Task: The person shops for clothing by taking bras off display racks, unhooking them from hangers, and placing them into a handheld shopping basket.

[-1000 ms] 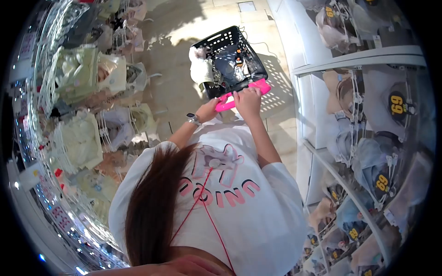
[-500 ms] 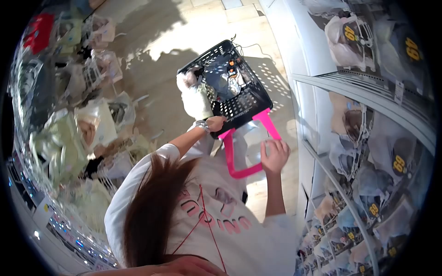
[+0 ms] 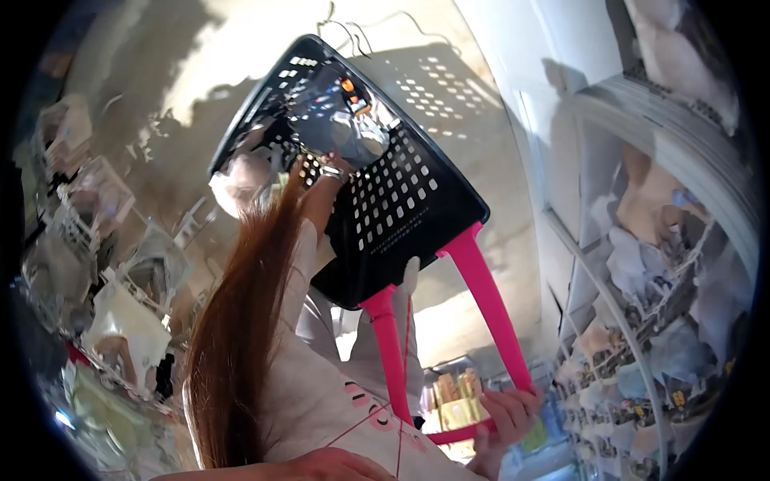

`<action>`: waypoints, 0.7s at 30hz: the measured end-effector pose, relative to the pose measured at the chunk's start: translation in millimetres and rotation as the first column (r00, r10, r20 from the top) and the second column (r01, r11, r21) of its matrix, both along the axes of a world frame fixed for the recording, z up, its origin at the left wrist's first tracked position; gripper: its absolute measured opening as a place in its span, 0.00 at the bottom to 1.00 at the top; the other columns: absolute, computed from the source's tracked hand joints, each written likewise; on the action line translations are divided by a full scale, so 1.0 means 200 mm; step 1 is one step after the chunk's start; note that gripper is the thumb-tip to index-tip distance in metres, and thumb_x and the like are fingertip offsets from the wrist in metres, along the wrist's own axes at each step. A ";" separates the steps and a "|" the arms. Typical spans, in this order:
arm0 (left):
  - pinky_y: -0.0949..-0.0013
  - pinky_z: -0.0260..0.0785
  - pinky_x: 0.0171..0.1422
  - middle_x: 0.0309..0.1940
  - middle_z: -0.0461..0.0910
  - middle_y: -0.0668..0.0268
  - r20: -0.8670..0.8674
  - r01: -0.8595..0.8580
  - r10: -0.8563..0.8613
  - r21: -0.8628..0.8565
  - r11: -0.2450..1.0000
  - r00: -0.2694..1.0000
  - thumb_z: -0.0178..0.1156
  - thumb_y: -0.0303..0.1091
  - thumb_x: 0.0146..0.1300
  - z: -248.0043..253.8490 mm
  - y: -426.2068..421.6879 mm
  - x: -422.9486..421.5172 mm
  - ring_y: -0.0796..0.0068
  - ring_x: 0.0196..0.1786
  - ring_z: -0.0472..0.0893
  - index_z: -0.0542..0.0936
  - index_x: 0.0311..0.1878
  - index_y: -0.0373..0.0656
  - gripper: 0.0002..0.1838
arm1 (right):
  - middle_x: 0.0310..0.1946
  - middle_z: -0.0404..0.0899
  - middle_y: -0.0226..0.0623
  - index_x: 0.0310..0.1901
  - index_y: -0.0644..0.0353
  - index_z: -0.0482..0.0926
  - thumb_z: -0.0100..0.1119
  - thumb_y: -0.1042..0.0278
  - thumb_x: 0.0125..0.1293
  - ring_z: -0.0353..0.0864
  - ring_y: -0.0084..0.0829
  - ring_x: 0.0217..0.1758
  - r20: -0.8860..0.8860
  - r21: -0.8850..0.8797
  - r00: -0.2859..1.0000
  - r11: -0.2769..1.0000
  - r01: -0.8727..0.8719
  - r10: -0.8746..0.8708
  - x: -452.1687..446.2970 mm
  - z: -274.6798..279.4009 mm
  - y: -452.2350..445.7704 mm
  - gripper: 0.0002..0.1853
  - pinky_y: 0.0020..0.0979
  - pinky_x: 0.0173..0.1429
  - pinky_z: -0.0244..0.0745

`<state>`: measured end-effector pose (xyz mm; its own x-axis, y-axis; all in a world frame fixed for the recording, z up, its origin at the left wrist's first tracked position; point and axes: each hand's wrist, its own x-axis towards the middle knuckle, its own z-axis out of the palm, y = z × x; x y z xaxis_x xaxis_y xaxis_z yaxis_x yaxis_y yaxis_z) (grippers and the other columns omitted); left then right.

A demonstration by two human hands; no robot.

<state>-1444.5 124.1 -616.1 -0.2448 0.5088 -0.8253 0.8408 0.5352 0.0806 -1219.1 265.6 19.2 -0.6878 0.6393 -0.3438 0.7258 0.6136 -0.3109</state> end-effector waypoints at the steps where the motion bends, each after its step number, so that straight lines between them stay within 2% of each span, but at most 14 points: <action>1: 0.47 0.62 0.63 0.60 0.73 0.60 -0.050 0.021 -0.018 0.050 0.999 0.999 0.50 0.35 0.62 -0.11 -0.05 0.00 0.66 0.63 0.72 0.77 0.57 0.48 0.20 | 0.28 0.80 0.26 0.26 0.52 0.82 0.43 0.41 0.63 0.72 0.34 0.38 0.020 0.017 1.000 1.000 0.019 -0.020 0.01 0.01 -0.01 0.25 0.44 0.54 0.64; 4: 0.45 0.62 0.63 0.61 0.73 0.61 -0.225 0.116 -0.057 0.257 0.960 0.973 0.50 0.36 0.63 -0.37 -0.21 -0.01 0.68 0.64 0.72 0.76 0.58 0.48 0.20 | 0.25 0.79 0.24 0.23 0.50 0.82 0.40 0.33 0.63 0.70 0.32 0.37 0.012 0.053 0.999 0.998 0.041 -0.042 -0.01 -0.01 -0.02 0.31 0.44 0.53 0.65; 5: 0.44 0.62 0.62 0.61 0.73 0.61 -0.288 0.136 -0.038 0.331 0.934 0.957 0.50 0.36 0.63 -0.44 -0.25 -0.02 0.69 0.64 0.72 0.76 0.58 0.48 0.20 | 0.25 0.79 0.24 0.22 0.49 0.82 0.40 0.28 0.61 0.69 0.31 0.38 0.082 0.082 0.993 0.994 0.077 -0.084 -0.02 0.00 -0.04 0.34 0.43 0.50 0.65; 6: 0.44 0.62 0.62 0.61 0.73 0.62 -0.312 0.149 -0.030 0.364 0.919 0.950 0.50 0.36 0.63 -0.49 -0.29 -0.04 0.70 0.64 0.72 0.76 0.58 0.48 0.20 | 0.25 0.79 0.24 0.22 0.50 0.82 0.39 0.27 0.60 0.69 0.31 0.38 0.074 0.083 0.993 0.993 0.082 -0.088 -0.01 -0.01 -0.05 0.34 0.43 0.50 0.65; 8: 0.42 0.62 0.62 0.61 0.72 0.62 -0.290 0.130 -0.017 0.375 0.918 0.957 0.50 0.36 0.64 -0.55 -0.32 -0.05 0.71 0.64 0.71 0.76 0.59 0.48 0.20 | 0.25 0.79 0.25 0.21 0.50 0.81 0.39 0.24 0.59 0.69 0.31 0.38 0.052 0.069 0.995 0.995 0.077 -0.080 0.01 -0.02 -0.04 0.36 0.43 0.51 0.65; 9: 0.44 0.63 0.61 0.59 0.74 0.62 -0.193 0.101 -0.038 0.328 0.939 0.980 0.50 0.37 0.63 -0.53 -0.29 -0.05 0.70 0.62 0.73 0.77 0.57 0.48 0.19 | 0.24 0.78 0.25 0.21 0.50 0.81 0.38 0.23 0.59 0.70 0.32 0.38 0.051 0.088 0.992 0.990 0.110 -0.115 0.01 -0.03 -0.06 0.37 0.44 0.53 0.65; 12: 0.51 0.68 0.57 0.51 0.79 0.62 0.087 0.056 -0.069 0.144 0.988 0.994 0.49 0.38 0.63 -0.28 -0.17 -0.08 0.66 0.55 0.78 0.80 0.53 0.47 0.18 | 0.24 0.78 0.25 0.21 0.51 0.81 0.38 0.24 0.60 0.71 0.33 0.38 0.055 0.088 0.989 0.987 0.134 -0.139 -0.06 -0.02 -0.06 0.36 0.45 0.54 0.65; 13: 0.53 0.70 0.56 0.49 0.81 0.62 0.165 0.055 -0.068 0.086 0.995 0.984 0.49 0.39 0.63 -0.20 -0.10 -0.12 0.65 0.52 0.80 0.81 0.52 0.47 0.18 | 0.26 0.78 0.26 0.24 0.51 0.81 0.39 0.28 0.62 0.71 0.34 0.38 -0.006 0.060 0.998 0.996 0.060 -0.060 -0.06 -0.03 -0.04 0.34 0.46 0.53 0.65; 14: 0.55 0.72 0.55 0.46 0.82 0.62 0.242 0.054 -0.058 0.026 0.998 0.969 0.49 0.39 0.62 -0.10 -0.04 -0.16 0.63 0.50 0.82 0.82 0.50 0.46 0.18 | 0.26 0.78 0.27 0.25 0.52 0.81 0.42 0.31 0.62 0.71 0.35 0.38 -0.032 0.043 0.998 0.998 0.052 -0.051 -0.07 -0.03 -0.03 0.31 0.46 0.54 0.65; 16: 0.65 0.74 0.47 0.37 0.84 0.59 0.499 -0.040 -0.075 0.214 0.976 0.863 0.54 0.39 0.59 -0.10 -0.03 -0.10 0.61 0.41 0.84 0.84 0.44 0.42 0.16 | 0.28 0.79 0.29 0.27 0.53 0.81 0.47 0.38 0.61 0.72 0.36 0.39 -0.078 0.005 0.997 1.000 0.028 -0.027 -0.10 0.00 -0.02 0.26 0.47 0.54 0.65; 18: 0.65 0.74 0.47 0.36 0.84 0.58 0.653 -0.216 0.034 0.200 0.956 0.757 0.55 0.40 0.58 0.23 -0.02 -0.17 0.62 0.40 0.83 0.84 0.43 0.40 0.16 | 0.30 0.79 0.31 0.28 0.55 0.81 0.53 0.45 0.56 0.72 0.37 0.39 -0.129 -0.011 0.991 0.999 -0.031 0.029 -0.14 0.01 0.01 0.20 0.46 0.54 0.65; 20: 0.66 0.74 0.46 0.36 0.84 0.57 0.790 -0.376 0.110 0.161 0.912 0.603 0.57 0.40 0.57 0.70 -0.07 -0.18 0.63 0.39 0.83 0.83 0.42 0.39 0.16 | 0.31 0.79 0.33 0.30 0.57 0.81 0.60 0.55 0.48 0.73 0.39 0.41 -0.179 -0.022 0.981 0.997 -0.074 0.069 -0.15 0.03 0.01 0.14 0.45 0.54 0.65; 21: 0.66 0.74 0.45 0.36 0.84 0.56 0.850 -0.449 0.132 0.132 0.884 0.510 0.57 0.40 0.56 0.91 -0.08 -0.17 0.63 0.39 0.83 0.83 0.41 0.38 0.16 | 0.32 0.79 0.32 0.30 0.57 0.81 0.62 0.58 0.47 0.73 0.39 0.42 -0.174 -0.026 0.984 0.998 -0.052 0.047 -0.17 0.05 0.01 0.12 0.44 0.54 0.65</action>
<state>-1478.8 108.8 -433.5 0.2520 0.7880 -0.5618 0.1294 0.5479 0.8265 -1252.5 267.1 29.0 -0.7689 0.5943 -0.2356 0.6286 0.6356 -0.4482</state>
